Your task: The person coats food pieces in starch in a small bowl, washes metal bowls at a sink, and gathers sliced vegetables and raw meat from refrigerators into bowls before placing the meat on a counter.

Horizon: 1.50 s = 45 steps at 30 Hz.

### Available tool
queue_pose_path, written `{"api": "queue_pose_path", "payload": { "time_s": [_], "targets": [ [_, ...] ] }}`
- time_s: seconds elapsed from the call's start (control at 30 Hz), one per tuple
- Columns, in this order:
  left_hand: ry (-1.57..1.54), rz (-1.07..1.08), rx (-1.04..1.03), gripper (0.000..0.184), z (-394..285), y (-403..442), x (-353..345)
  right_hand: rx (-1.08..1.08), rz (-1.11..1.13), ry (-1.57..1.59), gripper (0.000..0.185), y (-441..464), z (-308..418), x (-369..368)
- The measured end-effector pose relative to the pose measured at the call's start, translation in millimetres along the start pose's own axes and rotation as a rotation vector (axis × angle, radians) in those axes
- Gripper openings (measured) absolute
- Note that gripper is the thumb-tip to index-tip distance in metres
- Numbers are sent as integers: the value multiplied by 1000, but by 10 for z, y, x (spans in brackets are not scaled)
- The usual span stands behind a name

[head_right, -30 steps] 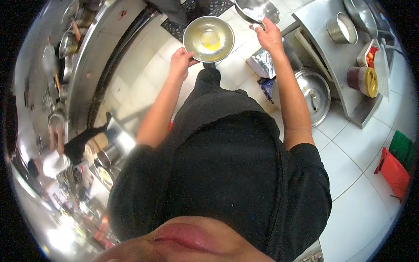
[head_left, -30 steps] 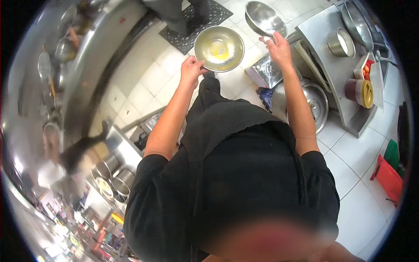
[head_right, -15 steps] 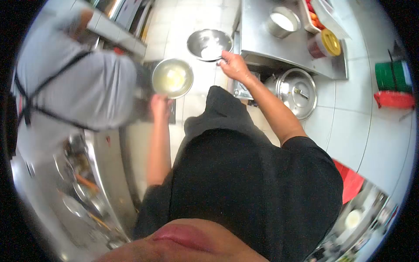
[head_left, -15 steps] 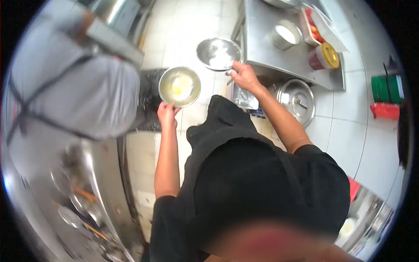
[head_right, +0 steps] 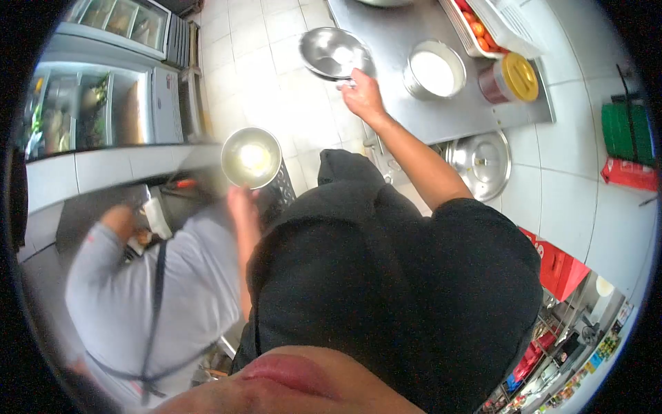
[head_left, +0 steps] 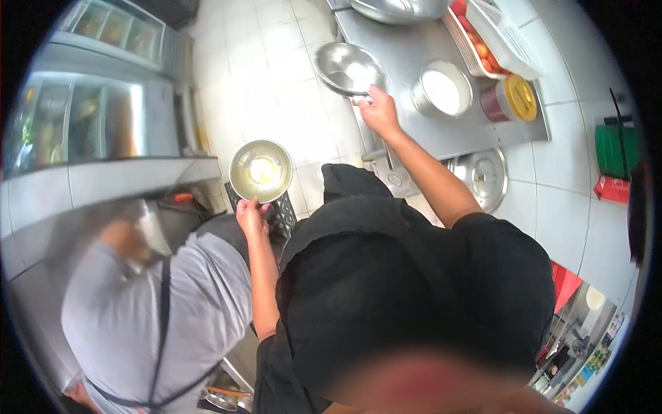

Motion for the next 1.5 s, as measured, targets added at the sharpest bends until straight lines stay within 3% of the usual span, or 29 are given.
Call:
{"api": "queue_pose_path", "payload": {
  "time_s": [0.23, 0.3, 0.5, 0.63, 0.7, 0.77, 0.83, 0.97, 1.13, 1.2, 1.3, 1.37, 1.5],
  "targets": [
    [13, 99, 63, 16, -479, 1189, -1024, -84, -201, -502, 18, 716, -160, 443],
    [9, 145, 93, 17, -577, 1513, -1412, -301, -70, -533, 21, 766, -208, 430],
    [77, 328, 137, 18, -888, 2597, -2637, -457, -64, -418, 29, 1012, 47, 239],
    [96, 437, 180, 22, -1183, 3365, -3202, -602, -38, -826, 31, 1191, -105, -55],
    [91, 503, 187, 22, -1439, 3694, -3586, -555, -177, -905, 27, 1136, -320, -48],
    [126, 565, 194, 22, -1651, 4045, -3917, -753, -276, -718, 20, 982, -611, 38],
    [167, 605, 210, 21, -1846, 4334, -4287, -653, -308, -849, 14, 1095, -185, 63],
    [200, 696, 167, 21, -2186, 4833, -4949, -690, -181, -495, 18, 1457, 473, -67],
    [157, 752, 177, 21, -2405, 5302, -5725, -687, -214, 91, 33, 2916, 1280, -441],
    [137, 757, 157, 21, -2501, 5507, -6021, -438, -174, -74, 34, 3802, 1452, -559],
    [113, 719, 133, 21, -2706, 5731, -6406, -245, -272, 47, 37, 5115, 859, -857],
    [112, 678, 125, 20, -2860, 5945, -6614, -274, -348, 248, 27, 6189, 357, -1073],
    [146, 602, 107, 20, -3198, 6263, -7020, -374, -317, 28, 23, 8285, -651, -1452]
  ]
}}
Point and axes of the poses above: each hand's wrist, its own y-axis towards the middle knuckle, its own x-axis out of the back of the hand, z = x × y, the point moved 9 cm from there along y, towards the middle knuckle, and after that the axes turned 8 degrees about -y, right-handed, at the moved point
